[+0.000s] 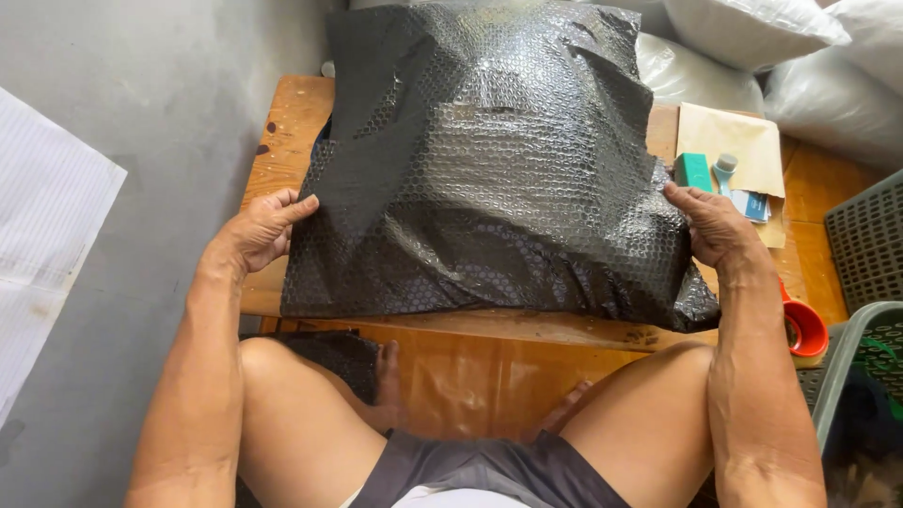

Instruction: The person wraps a rectangular item with a black bubble mailer, folding the sides and securing the seams with clear tape. They smooth the surface and adjust the package to ensure it is properly sealed.

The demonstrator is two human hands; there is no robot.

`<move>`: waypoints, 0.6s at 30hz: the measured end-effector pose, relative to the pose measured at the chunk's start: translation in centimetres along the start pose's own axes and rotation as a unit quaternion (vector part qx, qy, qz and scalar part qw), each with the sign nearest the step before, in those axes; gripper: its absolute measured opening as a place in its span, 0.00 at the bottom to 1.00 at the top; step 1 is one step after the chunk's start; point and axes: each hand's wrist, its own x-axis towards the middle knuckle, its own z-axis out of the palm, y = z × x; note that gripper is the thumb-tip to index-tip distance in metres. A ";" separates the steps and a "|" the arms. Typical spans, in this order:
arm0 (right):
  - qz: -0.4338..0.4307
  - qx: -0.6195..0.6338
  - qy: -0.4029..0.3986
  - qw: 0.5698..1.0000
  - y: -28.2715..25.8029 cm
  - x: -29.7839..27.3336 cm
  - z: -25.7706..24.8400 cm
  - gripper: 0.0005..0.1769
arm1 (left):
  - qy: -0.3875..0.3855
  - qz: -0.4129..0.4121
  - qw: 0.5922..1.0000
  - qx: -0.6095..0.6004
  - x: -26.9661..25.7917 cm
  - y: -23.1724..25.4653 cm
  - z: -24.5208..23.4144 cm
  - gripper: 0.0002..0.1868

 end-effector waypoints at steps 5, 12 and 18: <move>-0.060 0.005 0.001 0.998 -0.1 -2.1 -0.6 0.07 | 0.038 0.075 0.996 0.017 -1.5 0.4 0.6 0.07; -0.212 0.004 0.072 0.975 -1.9 -5.3 -1.2 0.08 | 0.160 0.234 0.952 0.120 -9.1 4.6 4.7 0.08; -0.320 0.270 -0.143 0.897 -1.9 -15.9 -2.4 0.31 | 0.016 0.220 0.971 -0.094 -18.4 -1.4 3.4 0.36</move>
